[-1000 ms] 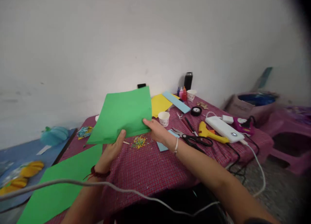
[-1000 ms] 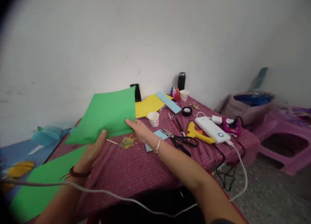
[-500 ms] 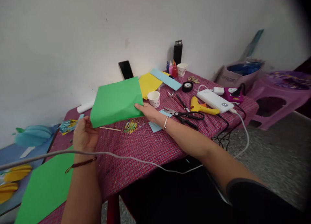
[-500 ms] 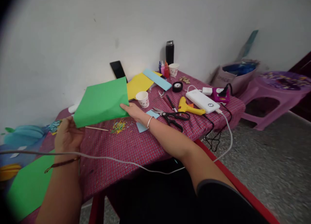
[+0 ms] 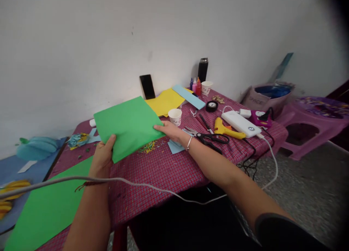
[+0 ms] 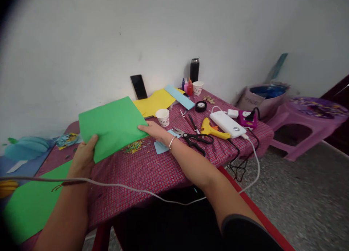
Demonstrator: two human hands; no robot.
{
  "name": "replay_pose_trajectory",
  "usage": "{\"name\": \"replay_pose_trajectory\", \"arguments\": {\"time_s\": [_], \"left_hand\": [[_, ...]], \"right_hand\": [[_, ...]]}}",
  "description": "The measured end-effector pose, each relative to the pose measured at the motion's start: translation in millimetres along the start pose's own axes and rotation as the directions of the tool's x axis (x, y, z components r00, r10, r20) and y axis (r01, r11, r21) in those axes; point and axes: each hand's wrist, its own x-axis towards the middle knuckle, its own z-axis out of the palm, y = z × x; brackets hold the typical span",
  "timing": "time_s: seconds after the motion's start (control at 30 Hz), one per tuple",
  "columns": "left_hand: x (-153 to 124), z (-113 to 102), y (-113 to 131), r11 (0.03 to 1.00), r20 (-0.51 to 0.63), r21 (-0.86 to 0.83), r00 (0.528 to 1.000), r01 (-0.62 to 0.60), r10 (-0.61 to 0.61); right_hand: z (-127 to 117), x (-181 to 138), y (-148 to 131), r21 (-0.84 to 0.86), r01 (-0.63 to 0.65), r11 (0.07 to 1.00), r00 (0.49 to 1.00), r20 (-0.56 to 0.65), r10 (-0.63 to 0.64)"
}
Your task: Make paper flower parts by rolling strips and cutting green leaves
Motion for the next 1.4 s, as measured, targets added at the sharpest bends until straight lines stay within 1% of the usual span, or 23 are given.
{"name": "replay_pose_trajectory", "arguments": {"time_s": [0.17, 0.33, 0.4, 0.47, 0.57, 0.67, 0.8, 0.87, 0.97, 1.0, 1.03, 1.13, 1.17, 1.2, 1.23, 1.27, 1.3, 1.33, 1.4], "left_hand": [[0.0, -1.1, 1.0, 0.998, -0.007, -0.023, 0.998, -0.059, 0.058], [1.0, -1.9, 2.2, 0.988, -0.086, -0.025, 0.985, -0.149, 0.147], [0.2, -0.5, 3.4, 0.985, -0.111, -0.029, 0.98, -0.168, 0.164], [-0.7, 1.0, 4.9, 0.985, -0.13, -0.057, 0.98, -0.161, 0.153], [0.5, 1.1, 6.4, 0.987, -0.135, -0.124, 0.987, -0.104, 0.087], [5.8, -2.6, 5.6, 0.984, -0.104, -0.174, 0.994, -0.034, 0.016], [12.4, -9.1, 2.6, 0.981, -0.097, -0.194, 0.995, -0.018, -0.001], [13.9, -11.0, 0.7, 0.985, -0.111, -0.174, 0.994, -0.021, 0.001], [14.8, -11.6, -1.8, 0.988, -0.132, -0.153, 0.991, -0.024, 0.003], [14.5, -11.3, -2.0, 0.989, -0.136, -0.148, 0.991, -0.029, 0.008], [13.6, -10.9, -1.4, 0.988, -0.133, -0.152, 0.991, -0.038, 0.018], [4.8, -9.3, 5.9, 0.975, -0.111, -0.2, 0.991, -0.096, 0.074], [-0.4, -9.1, 10.1, 0.962, -0.073, -0.243, 0.991, -0.123, 0.108], [-6.6, -9.3, 14.8, 0.945, -0.01, -0.295, 0.99, -0.139, 0.143], [-13.2, -10.2, 19.4, 0.927, 0.087, -0.349, 0.98, -0.136, 0.176], [-19.9, -11.5, 23.5, 0.917, 0.208, -0.384, 0.958, -0.108, 0.2], [-25.9, -13.3, 26.7, 0.919, 0.317, -0.388, 0.925, -0.074, 0.208], [-30.9, -15.3, 28.8, 0.932, 0.413, -0.36, 0.887, -0.048, 0.206], [-36.5, -18.2, 29.6, 0.97, 0.539, -0.241, 0.828, -0.026, 0.156]], "right_hand": [[-1.8, -2.2, -3.4, -0.025, 0.006, 1.0, 1.0, 0.021, -0.005], [0.4, -3.5, -7.3, -0.03, 0.035, 0.999, 0.999, 0.0, -0.035], [1.2, -3.3, -8.5, -0.03, 0.049, 0.998, 0.999, -0.017, -0.049], [2.0, -3.3, -9.6, -0.03, 0.065, 0.997, 0.997, -0.032, -0.065], [3.1, -4.0, -10.8, -0.035, 0.084, 0.996, 0.995, -0.046, -0.086], [4.0, -4.3, -11.4, -0.044, 0.108, 0.993, 0.992, -0.055, -0.11], [4.8, -2.6, -12.2, -0.055, 0.184, 0.981, 0.978, -0.084, -0.189], [4.7, -1.8, -12.0, -0.118, 0.273, 0.955, 0.955, -0.082, -0.284], [3.9, -2.4, -10.3, -0.335, 0.419, 0.844, 0.892, -0.025, -0.452], [3.6, -3.1, -9.5, -0.392, 0.438, 0.809, 0.878, -0.006, -0.479], [3.6, -3.9, -8.9, -0.422, 0.439, 0.793, 0.875, 0.0, -0.485], [5.5, -5.9, -8.2, -0.409, 0.411, 0.815, 0.887, -0.026, -0.46], [6.8, -6.2, -8.4, -0.39, 0.399, 0.83, 0.892, -0.045, -0.45], [8.5, -6.3, -8.7, -0.364, 0.386, 0.848, 0.897, -0.067, -0.437], [10.3, -6.3, -9.0, -0.331, 0.369, 0.869, 0.904, -0.088, -0.417], [12.1, -6.4, -9.2, -0.289, 0.345, 0.893, 0.915, -0.107, -0.389], [13.9, -6.4, -9.1, -0.239, 0.316, 0.918, 0.929, -0.119, -0.351], [15.4, -6.7, -8.7, -0.182, 0.282, 0.942, 0.944, -0.12, -0.306], [17.7, -7.5, -6.6, -0.061, 0.2, 0.978, 0.974, -0.097, -0.205]]}}
